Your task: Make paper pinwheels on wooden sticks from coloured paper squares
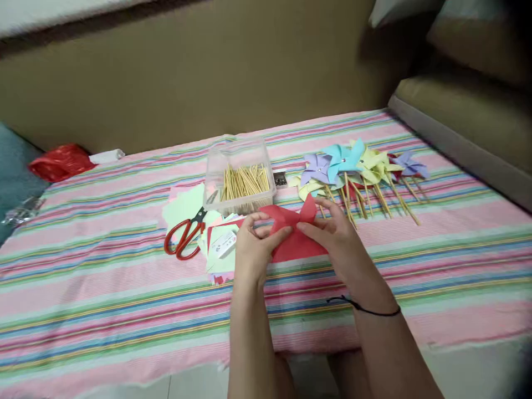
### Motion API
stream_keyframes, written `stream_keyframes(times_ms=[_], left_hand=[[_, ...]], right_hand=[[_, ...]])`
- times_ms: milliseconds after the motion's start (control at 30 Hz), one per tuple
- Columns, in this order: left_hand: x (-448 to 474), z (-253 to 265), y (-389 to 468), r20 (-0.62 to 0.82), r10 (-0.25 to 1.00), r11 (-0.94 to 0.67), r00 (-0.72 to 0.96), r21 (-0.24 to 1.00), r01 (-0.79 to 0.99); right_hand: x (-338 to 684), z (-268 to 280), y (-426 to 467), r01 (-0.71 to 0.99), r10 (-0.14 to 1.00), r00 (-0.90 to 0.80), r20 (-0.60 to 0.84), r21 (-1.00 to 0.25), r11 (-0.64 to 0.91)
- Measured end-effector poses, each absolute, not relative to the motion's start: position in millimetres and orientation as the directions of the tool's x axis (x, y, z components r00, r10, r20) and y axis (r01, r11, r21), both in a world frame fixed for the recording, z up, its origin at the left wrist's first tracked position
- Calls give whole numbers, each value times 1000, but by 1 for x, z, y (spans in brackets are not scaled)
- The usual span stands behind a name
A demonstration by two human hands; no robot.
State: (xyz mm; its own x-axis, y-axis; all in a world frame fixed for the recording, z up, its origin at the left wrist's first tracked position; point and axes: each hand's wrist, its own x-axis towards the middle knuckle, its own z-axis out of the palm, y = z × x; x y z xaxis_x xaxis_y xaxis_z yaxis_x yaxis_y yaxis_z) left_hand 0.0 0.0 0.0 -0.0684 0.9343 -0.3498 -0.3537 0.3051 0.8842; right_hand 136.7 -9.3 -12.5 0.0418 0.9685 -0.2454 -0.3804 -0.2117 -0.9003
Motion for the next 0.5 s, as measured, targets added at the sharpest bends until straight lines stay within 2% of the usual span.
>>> stream_keyframes(times_ms=[500], left_hand=[[0,1,-2,-331,943,300,-47,901,-314]], right_hand=[[138,-20,-7,-309,969,126,-214,-936,-166]])
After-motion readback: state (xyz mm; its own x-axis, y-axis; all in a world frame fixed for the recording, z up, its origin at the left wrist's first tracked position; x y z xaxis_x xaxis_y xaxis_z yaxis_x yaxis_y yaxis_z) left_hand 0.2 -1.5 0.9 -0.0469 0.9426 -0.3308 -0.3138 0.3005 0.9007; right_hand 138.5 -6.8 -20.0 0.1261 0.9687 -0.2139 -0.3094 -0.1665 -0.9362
